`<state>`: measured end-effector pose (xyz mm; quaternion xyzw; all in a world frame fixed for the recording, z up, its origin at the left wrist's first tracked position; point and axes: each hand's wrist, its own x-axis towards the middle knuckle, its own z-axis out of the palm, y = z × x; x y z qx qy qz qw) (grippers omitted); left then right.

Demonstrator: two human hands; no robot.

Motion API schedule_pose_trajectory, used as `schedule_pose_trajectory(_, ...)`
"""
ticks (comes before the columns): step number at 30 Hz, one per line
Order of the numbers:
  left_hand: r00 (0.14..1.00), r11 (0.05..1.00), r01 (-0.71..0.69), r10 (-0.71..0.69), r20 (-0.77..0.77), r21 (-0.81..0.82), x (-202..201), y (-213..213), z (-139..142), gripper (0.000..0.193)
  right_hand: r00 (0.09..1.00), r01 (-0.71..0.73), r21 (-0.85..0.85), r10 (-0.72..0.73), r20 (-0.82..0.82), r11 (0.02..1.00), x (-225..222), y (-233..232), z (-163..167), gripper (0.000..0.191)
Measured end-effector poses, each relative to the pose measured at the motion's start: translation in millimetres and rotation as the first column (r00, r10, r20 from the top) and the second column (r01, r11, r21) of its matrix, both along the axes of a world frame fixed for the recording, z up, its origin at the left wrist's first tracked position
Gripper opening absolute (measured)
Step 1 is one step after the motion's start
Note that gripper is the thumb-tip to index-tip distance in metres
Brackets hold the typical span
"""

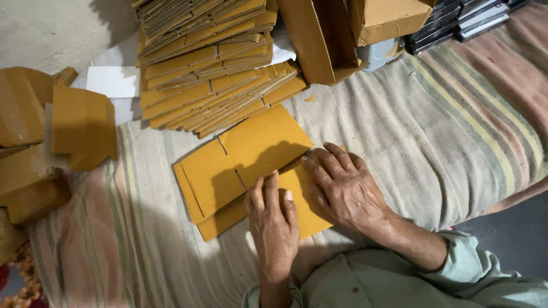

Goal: The person folds yellow cardboard box blanks into boxes, pressing the creases flat with both hands and tucking the flaps, then opens one folded box to shape it. Folded boxes accumulate in a stack beside the work area on the fabric-covered surface.

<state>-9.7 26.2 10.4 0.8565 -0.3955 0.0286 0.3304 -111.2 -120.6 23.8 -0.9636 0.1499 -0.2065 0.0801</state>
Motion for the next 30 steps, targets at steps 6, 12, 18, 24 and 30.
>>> schedule_pose_trajectory(6, 1.0, 1.0, 0.004, -0.004, 0.006, 0.012, 0, -1, 3, 0.052, 1.0, 0.002, 0.001, -0.002, 0.029, 1.0, 2, 2, 6, 0.054)
schedule_pose_trajectory(12, 1.0, 1.0, 0.003, -0.003, 0.004, 0.031, 0, -2, 4, 0.051, 0.999, 0.021, 0.056, -0.022, 0.028, 0.998, 2, 1, 0, 0.05)
schedule_pose_trajectory(18, 0.999, 1.0, -0.003, 0.004, -0.037, 0.016, 0, -1, 5, 0.048, 0.999, 0.041, -0.012, -0.041, -0.018, 0.999, 2, -2, -6, 0.052)
schedule_pose_trajectory(24, 1.0, 1.0, -0.019, 0.019, -0.023, 0.01, -2, -1, 6, 0.045, 0.998, -0.012, 0.019, 0.011, 0.059, 1.0, 0, 1, 0, 0.049)
schedule_pose_trajectory(30, 1.0, 1.0, -0.002, 0.002, -0.014, -0.005, -1, 0, 4, 0.051, 0.998, -0.013, 0.035, 0.011, 0.066, 0.999, 1, 2, 5, 0.05)
